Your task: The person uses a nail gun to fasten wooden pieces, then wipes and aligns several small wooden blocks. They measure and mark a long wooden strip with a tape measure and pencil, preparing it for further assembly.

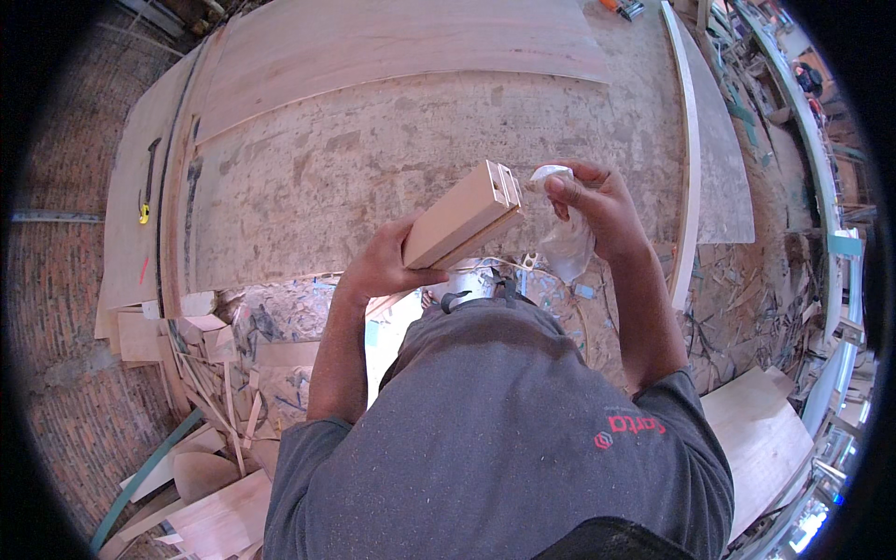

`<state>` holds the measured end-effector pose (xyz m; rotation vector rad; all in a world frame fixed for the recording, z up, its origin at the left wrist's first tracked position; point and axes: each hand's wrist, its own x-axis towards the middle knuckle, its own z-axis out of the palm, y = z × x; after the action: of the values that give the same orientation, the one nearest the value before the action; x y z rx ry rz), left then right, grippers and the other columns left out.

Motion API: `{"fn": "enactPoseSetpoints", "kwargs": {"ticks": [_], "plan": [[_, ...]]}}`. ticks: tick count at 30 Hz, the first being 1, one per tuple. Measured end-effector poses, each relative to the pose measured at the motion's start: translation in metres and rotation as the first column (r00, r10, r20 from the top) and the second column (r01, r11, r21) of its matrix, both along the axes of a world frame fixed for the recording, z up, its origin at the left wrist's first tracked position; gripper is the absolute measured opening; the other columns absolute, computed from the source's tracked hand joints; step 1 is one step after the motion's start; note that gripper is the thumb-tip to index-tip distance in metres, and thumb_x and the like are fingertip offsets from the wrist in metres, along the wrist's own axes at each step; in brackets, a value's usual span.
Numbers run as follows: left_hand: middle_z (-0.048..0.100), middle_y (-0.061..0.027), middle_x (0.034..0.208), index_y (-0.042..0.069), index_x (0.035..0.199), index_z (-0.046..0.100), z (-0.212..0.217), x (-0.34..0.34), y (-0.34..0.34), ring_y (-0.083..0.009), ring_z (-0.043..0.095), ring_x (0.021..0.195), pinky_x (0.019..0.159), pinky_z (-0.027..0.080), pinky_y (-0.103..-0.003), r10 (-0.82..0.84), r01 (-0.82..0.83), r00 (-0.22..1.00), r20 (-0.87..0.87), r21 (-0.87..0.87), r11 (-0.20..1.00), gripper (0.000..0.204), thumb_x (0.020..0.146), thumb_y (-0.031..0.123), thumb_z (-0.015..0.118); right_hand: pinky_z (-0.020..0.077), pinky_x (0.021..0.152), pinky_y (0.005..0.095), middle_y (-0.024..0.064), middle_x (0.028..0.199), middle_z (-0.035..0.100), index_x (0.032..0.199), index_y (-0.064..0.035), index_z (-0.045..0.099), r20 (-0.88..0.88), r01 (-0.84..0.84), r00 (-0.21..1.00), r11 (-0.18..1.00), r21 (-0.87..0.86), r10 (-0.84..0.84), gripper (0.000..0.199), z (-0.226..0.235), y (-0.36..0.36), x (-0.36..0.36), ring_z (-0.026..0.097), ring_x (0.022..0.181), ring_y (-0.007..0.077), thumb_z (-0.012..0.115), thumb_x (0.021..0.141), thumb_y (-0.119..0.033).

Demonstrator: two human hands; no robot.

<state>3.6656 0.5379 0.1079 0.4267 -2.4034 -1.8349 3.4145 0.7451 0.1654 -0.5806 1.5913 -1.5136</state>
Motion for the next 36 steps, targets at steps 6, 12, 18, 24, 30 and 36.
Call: {"fn": "enactPoseSetpoints", "kwargs": {"ticks": [6, 12, 18, 24, 30, 36], "plan": [[0.070, -0.0116, 0.110, 0.002, 0.125, 0.064, 0.003, 0.003, 0.002, -0.0211, 0.065, 0.105, 0.095, 0.050, -0.037, 0.004, -0.004, 1.000, 0.024, 0.006, 1.000, 0.070, 0.064, 0.021, 0.094, 0.0439, 0.058, 0.0244, -0.0005, 0.075, 0.065, 0.103, -0.0015, 0.076, -0.011, -0.002, 1.000, 1.000, 0.019, 0.002, 0.030, -0.001, 0.000, 0.002, 0.058, 0.066, 0.0066, 0.080, 0.090, -0.028], [0.070, -0.0115, 0.109, 0.002, 0.124, 0.064, 0.000, 0.004, 0.004, -0.0217, 0.065, 0.104, 0.095, 0.050, -0.037, 0.000, 0.000, 1.000, -0.017, -0.022, 1.000, 0.070, 0.064, 0.021, 0.094, 0.0438, 0.059, 0.0238, -0.0007, 0.074, 0.064, 0.098, -0.0022, 0.074, 0.048, 0.027, 0.999, 1.000, -0.012, -0.027, 0.023, -0.003, 0.000, 0.005, 0.057, 0.064, 0.0070, 0.079, 0.091, -0.024], [0.070, -0.0107, 0.108, 0.001, 0.124, 0.064, -0.002, 0.005, 0.003, -0.0208, 0.065, 0.103, 0.094, 0.050, -0.036, -0.027, 0.028, 0.999, -0.025, 0.013, 1.000, 0.069, 0.065, 0.022, 0.094, 0.0425, 0.058, 0.0238, -0.0014, 0.075, 0.064, 0.097, -0.0029, 0.075, 0.048, 0.002, 0.999, 0.998, -0.058, 0.001, 0.026, -0.001, 0.000, 0.007, 0.056, 0.065, 0.0065, 0.079, 0.092, -0.029], [0.072, -0.0128, 0.112, 0.000, 0.126, 0.064, -0.014, 0.001, 0.000, -0.0216, 0.067, 0.106, 0.094, 0.051, -0.038, 0.022, -0.023, 1.000, -0.023, -0.049, 0.999, 0.071, 0.065, 0.022, 0.095, 0.0426, 0.058, 0.0245, -0.0004, 0.074, 0.061, 0.098, -0.0019, 0.071, 0.129, 0.044, 0.991, 0.997, -0.059, -0.036, 0.022, -0.010, 0.000, 0.002, 0.055, 0.064, 0.0072, 0.075, 0.094, -0.024], [0.073, -0.0164, 0.116, 0.010, 0.122, 0.067, -0.044, -0.047, -0.032, -0.0347, 0.070, 0.109, 0.092, 0.056, -0.045, 0.110, 0.026, 0.950, 0.291, -0.427, 0.904, 0.062, 0.069, 0.034, 0.090, 0.0488, 0.059, 0.0256, 0.0036, 0.086, 0.064, 0.114, -0.0009, 0.068, 0.318, 0.302, 0.910, 0.950, -0.076, -0.264, 0.032, -0.029, 0.016, -0.014, 0.057, 0.069, 0.0090, 0.072, 0.097, -0.029], [0.072, -0.0173, 0.111, 0.013, 0.121, 0.067, -0.080, -0.125, -0.046, -0.0364, 0.069, 0.108, 0.090, 0.055, -0.052, 0.101, 0.409, 0.838, 0.536, -0.739, 0.535, 0.058, 0.071, 0.034, 0.087, 0.0537, 0.055, 0.0259, 0.0036, 0.084, 0.063, 0.121, -0.0012, 0.066, 0.435, 0.483, 0.800, 0.874, -0.059, -0.413, 0.034, -0.044, 0.054, -0.024, 0.061, 0.068, 0.0098, 0.068, 0.100, -0.028]]}}
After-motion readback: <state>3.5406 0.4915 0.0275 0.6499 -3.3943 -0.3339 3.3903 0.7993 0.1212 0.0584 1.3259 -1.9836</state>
